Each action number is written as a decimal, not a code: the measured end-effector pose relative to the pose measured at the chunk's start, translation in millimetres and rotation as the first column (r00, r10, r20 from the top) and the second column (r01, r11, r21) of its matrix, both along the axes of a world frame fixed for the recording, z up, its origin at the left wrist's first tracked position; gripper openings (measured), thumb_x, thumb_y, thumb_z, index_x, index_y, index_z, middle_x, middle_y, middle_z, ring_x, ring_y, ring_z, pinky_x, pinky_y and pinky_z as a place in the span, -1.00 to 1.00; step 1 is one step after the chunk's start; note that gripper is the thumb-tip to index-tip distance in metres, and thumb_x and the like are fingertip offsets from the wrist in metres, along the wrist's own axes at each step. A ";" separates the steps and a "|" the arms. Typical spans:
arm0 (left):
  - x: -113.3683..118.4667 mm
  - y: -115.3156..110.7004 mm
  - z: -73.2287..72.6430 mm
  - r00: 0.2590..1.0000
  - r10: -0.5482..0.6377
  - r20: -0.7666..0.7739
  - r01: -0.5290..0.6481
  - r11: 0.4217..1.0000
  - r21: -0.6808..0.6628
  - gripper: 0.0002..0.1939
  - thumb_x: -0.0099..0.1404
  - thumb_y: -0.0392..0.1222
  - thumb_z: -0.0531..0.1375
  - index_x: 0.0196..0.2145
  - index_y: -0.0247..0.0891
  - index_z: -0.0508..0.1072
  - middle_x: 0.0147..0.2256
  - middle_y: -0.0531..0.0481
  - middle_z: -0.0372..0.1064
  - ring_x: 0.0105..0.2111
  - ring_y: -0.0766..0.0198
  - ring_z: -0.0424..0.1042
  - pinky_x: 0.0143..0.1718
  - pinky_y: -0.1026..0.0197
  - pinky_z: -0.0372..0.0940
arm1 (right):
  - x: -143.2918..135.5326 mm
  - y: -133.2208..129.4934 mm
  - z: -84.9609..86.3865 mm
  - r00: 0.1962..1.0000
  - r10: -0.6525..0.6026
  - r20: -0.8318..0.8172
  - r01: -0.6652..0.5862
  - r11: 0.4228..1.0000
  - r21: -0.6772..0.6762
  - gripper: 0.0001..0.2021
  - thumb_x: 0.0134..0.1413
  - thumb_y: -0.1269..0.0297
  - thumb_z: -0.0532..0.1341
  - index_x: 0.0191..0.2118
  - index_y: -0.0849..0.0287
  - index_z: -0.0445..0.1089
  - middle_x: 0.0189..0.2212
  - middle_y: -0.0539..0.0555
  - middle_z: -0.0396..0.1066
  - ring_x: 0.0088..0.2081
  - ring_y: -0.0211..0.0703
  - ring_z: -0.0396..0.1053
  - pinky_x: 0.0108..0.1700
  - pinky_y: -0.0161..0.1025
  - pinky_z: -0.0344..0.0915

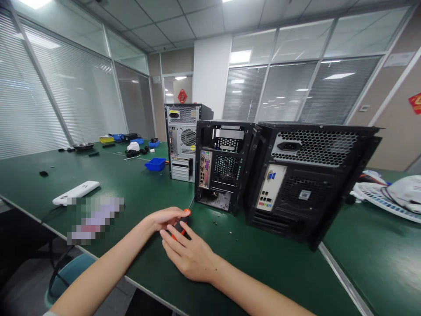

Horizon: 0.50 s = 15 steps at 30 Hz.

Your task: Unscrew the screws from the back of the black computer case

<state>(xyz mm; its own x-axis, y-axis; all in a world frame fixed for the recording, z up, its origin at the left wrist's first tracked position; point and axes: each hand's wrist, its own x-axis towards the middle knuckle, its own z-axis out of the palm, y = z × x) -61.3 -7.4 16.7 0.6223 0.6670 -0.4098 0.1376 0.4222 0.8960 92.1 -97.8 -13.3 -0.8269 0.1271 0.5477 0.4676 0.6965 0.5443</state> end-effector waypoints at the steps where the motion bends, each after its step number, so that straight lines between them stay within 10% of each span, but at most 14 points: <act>1: 0.2 0.1 -0.4 1.000 -0.002 -0.007 0.002 1.000 0.013 -0.55 -0.06 0.08 0.35 -0.62 -0.31 0.25 -0.71 0.15 0.19 -0.74 0.51 0.10 -0.73 0.36 -0.12 | -0.3 0.1 0.3 1.000 -0.002 0.002 0.002 1.000 0.005 -0.63 0.16 0.43 -0.03 0.04 0.32 0.33 0.16 0.19 0.20 0.19 0.05 0.10 0.20 0.07 0.08; 15: 0.3 1.7 -4.3 0.982 -0.010 -0.187 0.052 0.975 0.217 -0.49 -0.13 0.20 0.31 -0.62 -0.28 0.22 -0.70 0.18 0.11 -0.74 0.51 -0.01 -0.71 0.33 -0.22 | -2.7 1.7 3.4 0.999 -0.014 0.037 0.012 0.999 0.036 -0.73 0.19 0.41 0.04 -0.06 0.32 0.39 0.09 0.19 0.29 0.15 0.06 0.17 0.13 -0.02 0.22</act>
